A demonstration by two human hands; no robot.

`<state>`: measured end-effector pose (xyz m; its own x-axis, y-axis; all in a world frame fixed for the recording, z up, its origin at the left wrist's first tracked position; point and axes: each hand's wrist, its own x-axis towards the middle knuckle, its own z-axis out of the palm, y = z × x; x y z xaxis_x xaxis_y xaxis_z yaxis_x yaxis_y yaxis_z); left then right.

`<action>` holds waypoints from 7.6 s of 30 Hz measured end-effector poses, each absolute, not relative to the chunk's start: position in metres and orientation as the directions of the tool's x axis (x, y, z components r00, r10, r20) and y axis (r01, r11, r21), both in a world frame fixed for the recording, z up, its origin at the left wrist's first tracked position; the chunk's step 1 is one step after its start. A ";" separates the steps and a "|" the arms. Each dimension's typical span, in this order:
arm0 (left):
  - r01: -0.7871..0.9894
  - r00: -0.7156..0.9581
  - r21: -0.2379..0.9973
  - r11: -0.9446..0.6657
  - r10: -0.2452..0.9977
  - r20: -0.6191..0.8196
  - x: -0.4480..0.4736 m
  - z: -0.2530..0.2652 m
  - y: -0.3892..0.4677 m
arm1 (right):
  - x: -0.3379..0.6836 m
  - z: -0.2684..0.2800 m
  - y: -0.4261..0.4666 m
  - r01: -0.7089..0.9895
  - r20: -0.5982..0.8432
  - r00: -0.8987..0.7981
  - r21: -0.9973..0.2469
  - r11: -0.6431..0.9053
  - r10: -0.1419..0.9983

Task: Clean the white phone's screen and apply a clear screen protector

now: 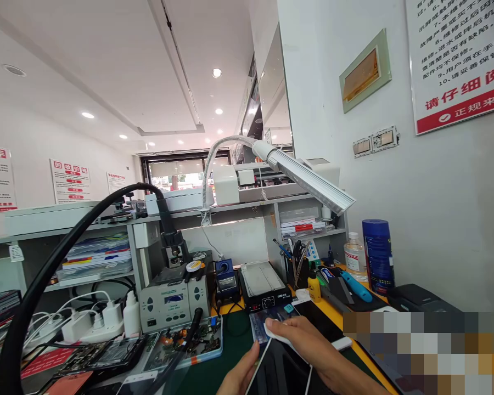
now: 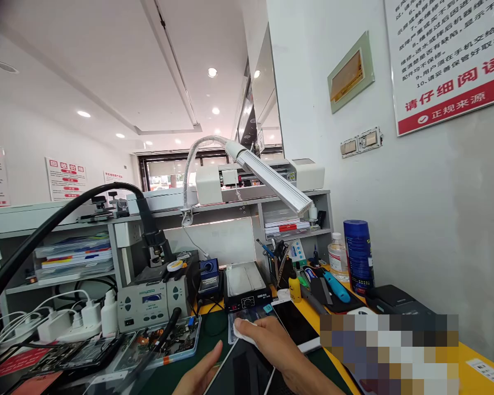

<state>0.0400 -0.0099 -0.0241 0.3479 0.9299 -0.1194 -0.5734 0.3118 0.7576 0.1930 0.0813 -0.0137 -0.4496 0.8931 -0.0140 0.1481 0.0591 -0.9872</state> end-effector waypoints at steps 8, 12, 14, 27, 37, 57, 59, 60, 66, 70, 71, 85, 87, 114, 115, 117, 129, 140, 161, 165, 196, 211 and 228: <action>-0.592 0.416 0.714 0.374 0.900 -0.127 0.033 -0.022 -0.010 | 0.192 -0.025 0.086 0.244 0.026 -0.318 -0.964 0.108 0.948; -0.632 0.420 0.692 0.347 0.905 -0.070 0.035 -0.020 -0.011 | 0.185 -0.038 0.092 0.231 0.011 -0.263 -0.970 0.073 0.965; -0.661 0.418 0.673 0.332 0.908 -0.036 0.036 -0.021 -0.009 | 0.181 -0.042 0.094 0.228 0.022 -0.222 -0.971 0.074 0.975; -0.687 0.425 0.640 0.344 0.905 -0.030 0.033 -0.033 -0.001 | 0.169 -0.052 0.078 0.167 0.170 -0.271 -0.961 0.220 0.947; -0.851 0.130 0.519 0.077 0.989 0.066 0.025 -0.015 -0.009 | 0.169 -0.047 0.056 0.333 0.162 -0.531 -0.862 0.381 0.831; -0.788 -0.060 0.616 0.026 0.991 -0.118 0.019 -0.019 -0.004 | 0.182 -0.025 0.061 0.206 0.073 -0.756 -0.917 0.342 0.651; -0.759 -0.101 0.651 0.007 0.987 -0.128 0.018 -0.022 -0.002 | 0.185 -0.023 0.064 0.185 0.060 -0.793 -0.924 0.333 0.607; -0.743 -0.105 0.669 0.010 0.986 -0.132 0.018 -0.024 -0.001 | 0.187 -0.022 0.065 0.178 0.051 -0.810 -0.928 0.327 0.584; -0.674 -0.077 0.739 0.015 0.993 -0.090 0.011 -0.032 0.001 | 0.196 -0.026 0.077 0.257 0.033 -0.783 -0.892 0.371 0.621; -0.615 0.023 0.785 0.076 0.997 -0.078 0.015 -0.029 -0.005 | 0.196 -0.028 0.085 0.251 0.124 -0.705 -0.877 0.409 0.699; -0.597 0.062 0.797 0.095 0.995 -0.072 0.017 -0.027 -0.007 | 0.196 -0.027 0.087 0.245 0.144 -0.684 -0.878 0.411 0.715; -0.347 0.346 0.932 0.110 0.938 0.018 0.028 -0.025 -0.011 | 0.204 -0.022 0.104 0.207 0.138 -0.566 -0.930 0.302 0.813; -0.298 0.362 0.941 0.161 0.931 -0.044 0.026 -0.027 -0.010 | 0.204 -0.021 0.103 0.217 0.143 -0.560 -0.925 0.311 0.816; -0.074 0.334 0.981 0.182 0.931 -0.147 0.014 -0.045 -0.002 | 0.194 -0.032 0.097 0.330 0.101 -0.621 -0.866 0.376 0.777; -0.106 0.325 0.973 0.205 0.932 -0.161 0.014 -0.043 -0.002 | 0.194 -0.032 0.098 0.329 0.097 -0.600 -0.874 0.356 0.794; -0.166 0.315 0.955 0.246 0.931 -0.185 0.014 -0.038 -0.002 | 0.195 -0.031 0.098 0.331 0.072 -0.563 -0.893 0.304 0.823; -0.562 -0.104 0.812 0.159 0.960 -0.260 0.001 -0.025 0.000 | 0.238 -0.003 0.134 0.558 0.354 -0.255 -0.706 0.436 0.900; -0.633 -0.086 0.738 0.233 0.927 -0.366 0.019 -0.017 -0.009 | 0.270 -0.019 0.156 0.854 0.233 -0.202 -0.434 0.287 0.951; -0.667 -0.085 0.733 0.137 0.962 -0.258 0.022 -0.018 -0.010 | 0.197 -0.027 0.068 0.379 0.134 -0.608 -0.817 0.434 0.783; -0.693 -0.063 0.710 0.126 0.970 -0.234 0.026 -0.016 -0.012 | 0.195 -0.029 0.062 0.418 0.203 -0.595 -0.748 0.515 0.778; -0.451 0.003 0.893 -0.009 1.000 0.012 0.035 -0.021 -0.024 | 0.188 -0.029 0.044 0.394 0.320 -0.687 -0.590 0.704 0.652; -0.169 0.150 0.983 -0.077 0.983 0.103 0.022 -0.014 -0.021 | 0.189 -0.011 0.037 0.346 0.306 -0.711 -0.632 0.693 0.634; -0.112 0.194 0.982 -0.154 0.965 0.174 0.023 -0.022 -0.020 | 0.195 -0.012 0.039 0.374 0.286 -0.695 -0.640 0.671 0.659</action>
